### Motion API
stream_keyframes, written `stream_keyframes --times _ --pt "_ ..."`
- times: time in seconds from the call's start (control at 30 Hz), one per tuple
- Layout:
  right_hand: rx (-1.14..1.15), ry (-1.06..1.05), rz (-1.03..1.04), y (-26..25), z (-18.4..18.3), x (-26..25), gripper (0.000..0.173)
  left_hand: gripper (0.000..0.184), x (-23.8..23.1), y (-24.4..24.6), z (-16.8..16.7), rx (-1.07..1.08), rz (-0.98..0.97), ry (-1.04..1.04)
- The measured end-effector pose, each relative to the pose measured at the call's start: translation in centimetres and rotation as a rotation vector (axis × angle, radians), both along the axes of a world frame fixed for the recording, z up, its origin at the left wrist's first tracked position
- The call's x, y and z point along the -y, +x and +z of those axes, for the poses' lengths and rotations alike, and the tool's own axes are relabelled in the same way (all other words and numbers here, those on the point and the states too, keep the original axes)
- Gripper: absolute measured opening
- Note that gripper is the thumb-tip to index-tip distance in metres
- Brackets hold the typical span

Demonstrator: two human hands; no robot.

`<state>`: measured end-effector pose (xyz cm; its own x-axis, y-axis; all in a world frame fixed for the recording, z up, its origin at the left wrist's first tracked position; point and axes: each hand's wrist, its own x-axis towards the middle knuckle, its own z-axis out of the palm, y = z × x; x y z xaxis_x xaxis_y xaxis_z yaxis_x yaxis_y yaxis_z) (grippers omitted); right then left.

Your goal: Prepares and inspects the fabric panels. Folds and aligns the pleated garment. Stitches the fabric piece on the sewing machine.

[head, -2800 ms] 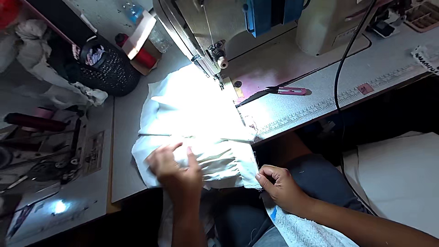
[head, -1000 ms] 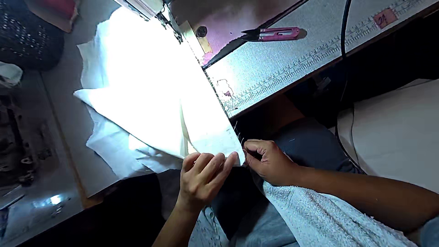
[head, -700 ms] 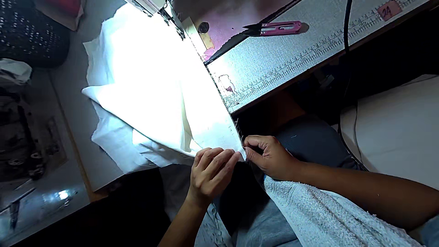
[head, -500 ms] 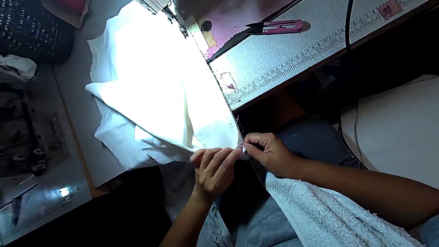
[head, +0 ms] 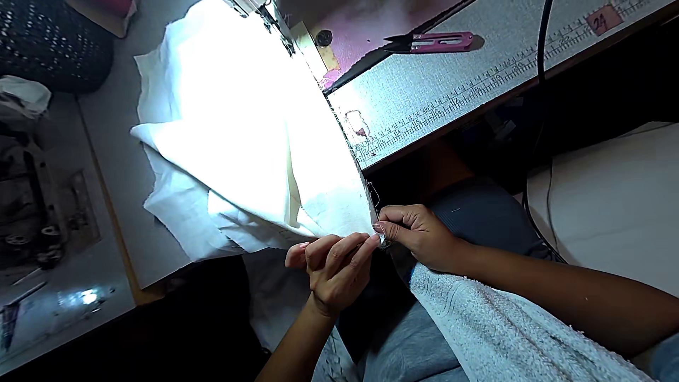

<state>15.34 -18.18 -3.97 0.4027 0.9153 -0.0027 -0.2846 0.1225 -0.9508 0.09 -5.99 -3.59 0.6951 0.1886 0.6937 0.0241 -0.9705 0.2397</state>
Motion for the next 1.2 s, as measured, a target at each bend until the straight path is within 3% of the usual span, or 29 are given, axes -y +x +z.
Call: stream_keyframes --times 0.5,0.73,0.9,1.2 --pt "0.069 0.029 0.015 0.3 -0.3 0.0 0.029 0.012 -1.2 -0.3 -0.6 -0.005 -0.105 0.094" --pt "0.123 0.014 -0.015 0.2 0.0 0.1 0.021 0.009 -0.9 0.0 -1.0 0.017 -0.075 0.086" --pt "0.16 0.02 -0.063 0.4 0.8 0.5 0.019 0.023 -1.5 0.9 -0.6 -0.015 -0.013 0.191" --pt "0.175 -0.166 -0.142 0.5 0.2 0.5 0.018 0.014 -1.3 1.8 -1.4 0.02 0.021 0.348"
